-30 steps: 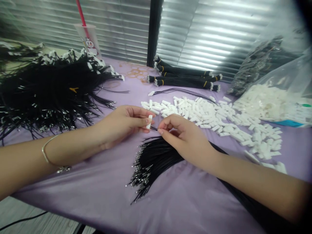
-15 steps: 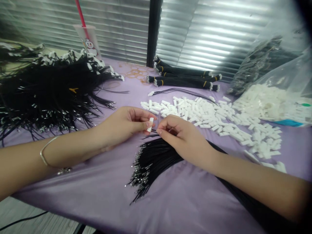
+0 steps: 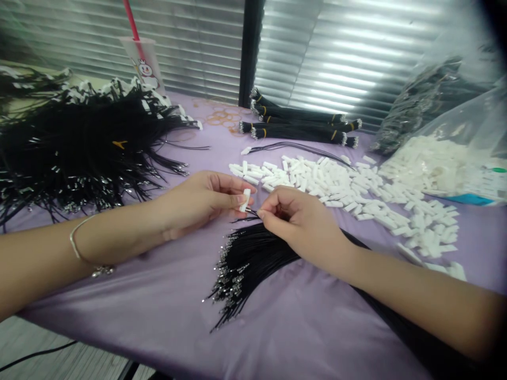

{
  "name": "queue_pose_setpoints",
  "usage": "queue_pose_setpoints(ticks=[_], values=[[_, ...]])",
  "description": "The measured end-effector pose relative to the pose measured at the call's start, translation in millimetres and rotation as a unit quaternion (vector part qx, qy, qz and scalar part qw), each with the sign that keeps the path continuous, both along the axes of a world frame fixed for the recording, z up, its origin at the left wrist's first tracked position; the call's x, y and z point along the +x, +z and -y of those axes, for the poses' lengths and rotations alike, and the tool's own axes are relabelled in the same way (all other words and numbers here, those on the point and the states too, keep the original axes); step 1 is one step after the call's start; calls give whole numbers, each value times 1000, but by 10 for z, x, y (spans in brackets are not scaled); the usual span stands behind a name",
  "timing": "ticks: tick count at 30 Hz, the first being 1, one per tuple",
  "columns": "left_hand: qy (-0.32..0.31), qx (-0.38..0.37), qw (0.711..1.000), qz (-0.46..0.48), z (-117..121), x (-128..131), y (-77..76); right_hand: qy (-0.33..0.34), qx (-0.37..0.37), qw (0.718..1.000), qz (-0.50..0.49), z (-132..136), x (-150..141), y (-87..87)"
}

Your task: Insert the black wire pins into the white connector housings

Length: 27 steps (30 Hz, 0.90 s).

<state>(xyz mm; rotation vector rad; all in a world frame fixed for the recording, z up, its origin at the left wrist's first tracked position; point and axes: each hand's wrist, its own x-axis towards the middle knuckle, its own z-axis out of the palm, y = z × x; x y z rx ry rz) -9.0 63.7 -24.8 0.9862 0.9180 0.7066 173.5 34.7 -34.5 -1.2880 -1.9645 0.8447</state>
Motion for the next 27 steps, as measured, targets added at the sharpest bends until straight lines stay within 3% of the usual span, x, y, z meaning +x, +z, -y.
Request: queue_pose_setpoints(ticks=[11, 16, 19, 22, 27], values=[[-18, 26, 999, -14, 59, 39, -56, 2, 27, 999, 27, 9, -32, 17], [-19, 83, 995, -46, 63, 22, -5, 63, -123, 990, 10, -118, 44, 75], [4, 102, 994, -38, 46, 7, 27, 53, -81, 995, 38, -226, 73, 48], [-5, 84, 996, -9, 41, 2, 33, 92, -15, 990, 107, -272, 71, -3], [-29, 69, 997, 20, 57, 4, 14, 160, -44, 979, 117, -247, 58, -2]])
